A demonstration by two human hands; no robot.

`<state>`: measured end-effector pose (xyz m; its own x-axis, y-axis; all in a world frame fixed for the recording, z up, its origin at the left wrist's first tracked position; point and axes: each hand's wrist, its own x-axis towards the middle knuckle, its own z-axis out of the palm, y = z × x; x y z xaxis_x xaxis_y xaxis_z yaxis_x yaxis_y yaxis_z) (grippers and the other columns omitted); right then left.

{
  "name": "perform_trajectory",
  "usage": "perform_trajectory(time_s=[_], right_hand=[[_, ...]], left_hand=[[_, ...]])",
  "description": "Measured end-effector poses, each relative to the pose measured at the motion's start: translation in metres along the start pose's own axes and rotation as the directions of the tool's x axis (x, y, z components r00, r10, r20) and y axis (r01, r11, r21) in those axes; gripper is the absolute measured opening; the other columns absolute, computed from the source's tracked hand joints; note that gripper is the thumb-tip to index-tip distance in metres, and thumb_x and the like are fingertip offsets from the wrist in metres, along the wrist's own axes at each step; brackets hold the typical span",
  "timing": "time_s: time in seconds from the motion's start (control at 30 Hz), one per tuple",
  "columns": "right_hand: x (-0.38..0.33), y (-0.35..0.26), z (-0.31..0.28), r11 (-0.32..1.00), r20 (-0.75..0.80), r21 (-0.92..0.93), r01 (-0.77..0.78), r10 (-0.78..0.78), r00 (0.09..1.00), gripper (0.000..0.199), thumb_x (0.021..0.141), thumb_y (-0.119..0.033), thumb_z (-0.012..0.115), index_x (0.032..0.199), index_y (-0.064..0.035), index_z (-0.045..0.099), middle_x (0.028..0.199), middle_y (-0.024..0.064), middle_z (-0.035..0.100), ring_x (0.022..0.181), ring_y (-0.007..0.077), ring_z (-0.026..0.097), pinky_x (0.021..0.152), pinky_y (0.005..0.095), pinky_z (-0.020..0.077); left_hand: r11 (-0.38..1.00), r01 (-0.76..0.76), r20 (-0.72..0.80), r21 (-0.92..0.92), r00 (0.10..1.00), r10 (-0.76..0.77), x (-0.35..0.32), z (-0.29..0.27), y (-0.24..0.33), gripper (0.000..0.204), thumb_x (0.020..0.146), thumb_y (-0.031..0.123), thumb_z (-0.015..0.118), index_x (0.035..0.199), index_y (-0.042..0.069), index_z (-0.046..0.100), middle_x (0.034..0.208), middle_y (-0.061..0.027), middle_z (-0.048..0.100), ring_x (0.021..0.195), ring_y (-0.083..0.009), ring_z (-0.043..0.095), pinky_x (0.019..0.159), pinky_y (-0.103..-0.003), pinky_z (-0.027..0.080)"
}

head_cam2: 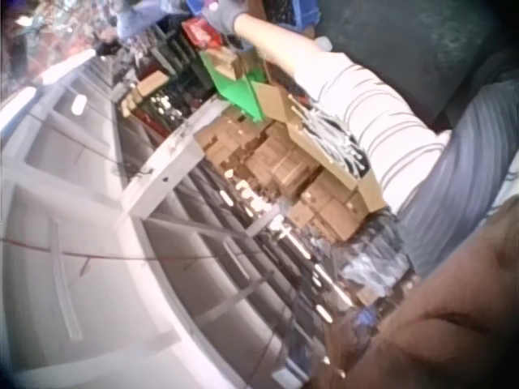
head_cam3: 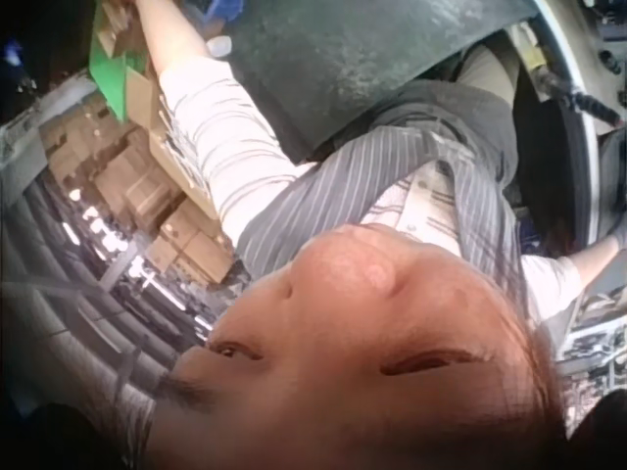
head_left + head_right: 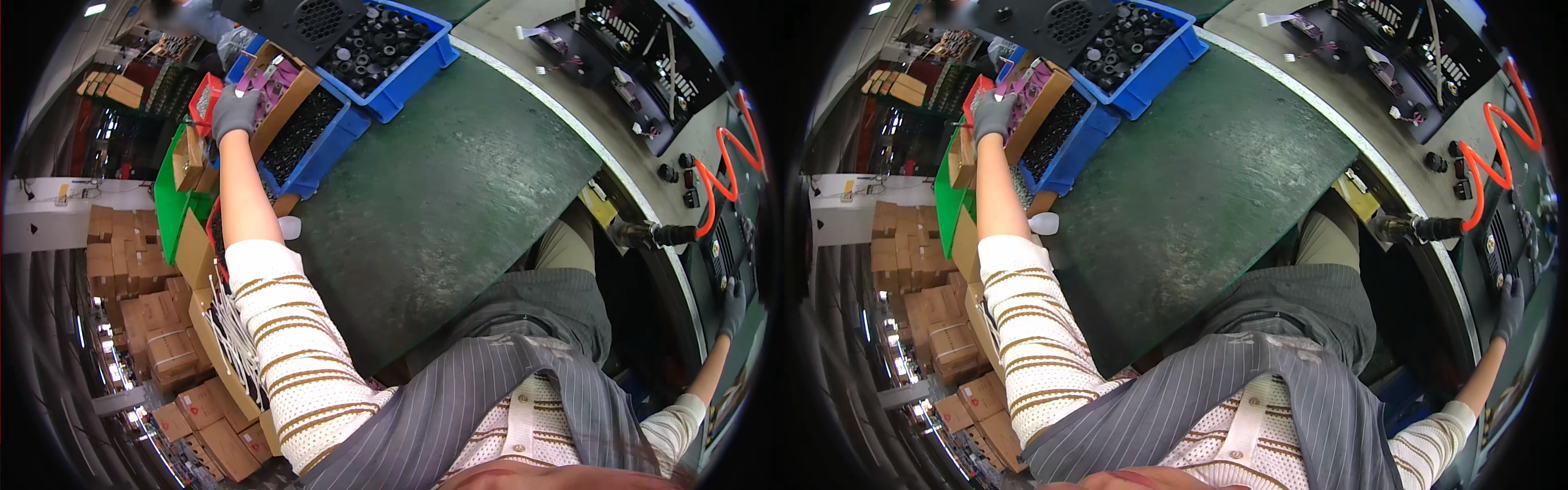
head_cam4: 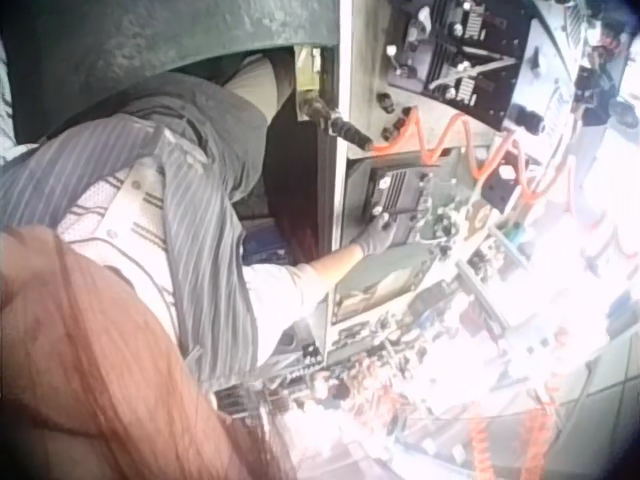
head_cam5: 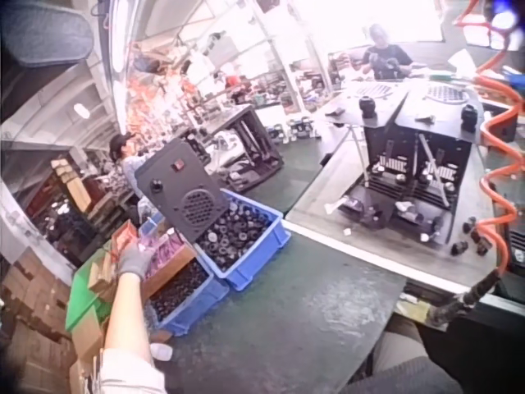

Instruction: Assembling an industrial electronic chassis by installing circular connectors and securing them with a power screwdriver.

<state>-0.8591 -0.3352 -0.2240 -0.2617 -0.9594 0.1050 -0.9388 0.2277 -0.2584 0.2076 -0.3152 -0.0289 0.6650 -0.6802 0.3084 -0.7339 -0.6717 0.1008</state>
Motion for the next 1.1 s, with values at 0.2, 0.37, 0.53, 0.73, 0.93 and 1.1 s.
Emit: perform_trajectory(time_s=[0.2, 0.37, 0.53, 0.73, 0.93, 1.1], right_hand=[[-0.008, 0.002, -0.003, 0.997, -0.026, 0.065, -0.037, 0.039, 0.999, 0.035, 0.094, -0.035, 0.054, 0.099, -0.0011, 0.057, 0.085, 0.0148, 0.063, 0.076, 0.0216, 0.056, 0.072, 0.0348, 0.0432], [-0.013, -0.007, -0.004, 0.999, -0.071, 0.013, -0.042, 0.043, 0.997, 0.036, 0.093, -0.036, 0.054, 0.102, -0.002, 0.059, 0.086, 0.0183, 0.062, 0.075, 0.029, 0.057, 0.073, 0.0347, 0.0438], [-0.022, -0.015, -0.016, 0.996, -0.047, -0.069, -0.057, 0.054, 0.997, 0.048, 0.091, -0.045, 0.053, 0.115, -0.0029, 0.059, 0.105, 0.0208, 0.064, 0.098, 0.0337, 0.061, 0.085, 0.0364, 0.0444], [-0.049, -0.106, -0.042, 0.968, -0.133, 0.193, -0.16, 0.188, 0.973, 0.058, 0.083, -0.034, 0.052, 0.13, -0.0006, 0.047, 0.126, 0.0219, 0.054, 0.117, 0.0328, 0.051, 0.099, 0.0371, 0.0374], [-0.087, -0.132, -0.067, 0.603, 0.034, 0.767, -0.217, 0.3, 0.953, 0.035, 0.088, -0.013, 0.049, 0.121, -0.0022, 0.054, 0.095, 0.002, 0.061, 0.062, 0.0028, 0.047, 0.049, 0.0178, 0.0352], [-0.134, -0.111, -0.088, 0.386, 0.124, 0.9, -0.201, 0.214, 0.969, 0.031, 0.097, -0.032, 0.047, 0.107, -0.0042, 0.058, 0.078, 0.0016, 0.061, 0.053, 0.0013, 0.047, 0.039, 0.0146, 0.0311]], left_hand=[[0.995, 0.02, 0.083, 0.097, 0.996, -0.028, 0.028, 0.022, 0.0, 0.054, 0.073, 0.043, 0.06, 0.118, 0.012, 0.063, 0.119, -0.0234, 0.058, 0.112, -0.036, 0.056, 0.095, -0.041, 0.044], [0.995, -0.022, 0.002, 0.097, 1.0, 0.022, 0.008, 0.001, 0.007, 0.048, 0.076, 0.039, 0.063, 0.11, 0.006, 0.064, 0.108, -0.0219, 0.062, 0.104, -0.0358, 0.059, 0.089, -0.042, 0.046], [0.413, 0.05, 0.099, -0.91, 0.99, 0.098, -0.056, -0.027, 0.05, 0.031, 0.088, 0.03, 0.063, 0.098, 0.0, 0.065, 0.06, 0.0013, 0.044, 0.05, -0.006, 0.041, 0.043, -0.023, 0.03], [0.094, 0.19, 0.208, -0.977, 0.776, 0.595, -0.226, -0.059, 0.184, 0.026, 0.092, 0.022, 0.056, 0.106, 0.0, 0.058, 0.063, 0.0032, 0.045, 0.048, -0.0041, 0.039, 0.042, -0.019, 0.026], [0.319, 0.284, 0.375, -0.904, 0.171, 0.911, -0.364, -0.048, 0.312, 0.026, 0.093, 0.019, 0.051, 0.109, 0.001, 0.061, 0.068, 0.004, 0.05, 0.055, -0.0031, 0.04, 0.05, -0.02, 0.031], [0.195, 0.404, 0.196, -0.894, -0.038, 0.98, -0.448, -0.043, 0.424, 0.024, 0.095, 0.021, 0.049, 0.108, 0.005, 0.061, 0.073, 0.0046, 0.051, 0.058, -0.0018, 0.04, 0.051, -0.018, 0.032]])
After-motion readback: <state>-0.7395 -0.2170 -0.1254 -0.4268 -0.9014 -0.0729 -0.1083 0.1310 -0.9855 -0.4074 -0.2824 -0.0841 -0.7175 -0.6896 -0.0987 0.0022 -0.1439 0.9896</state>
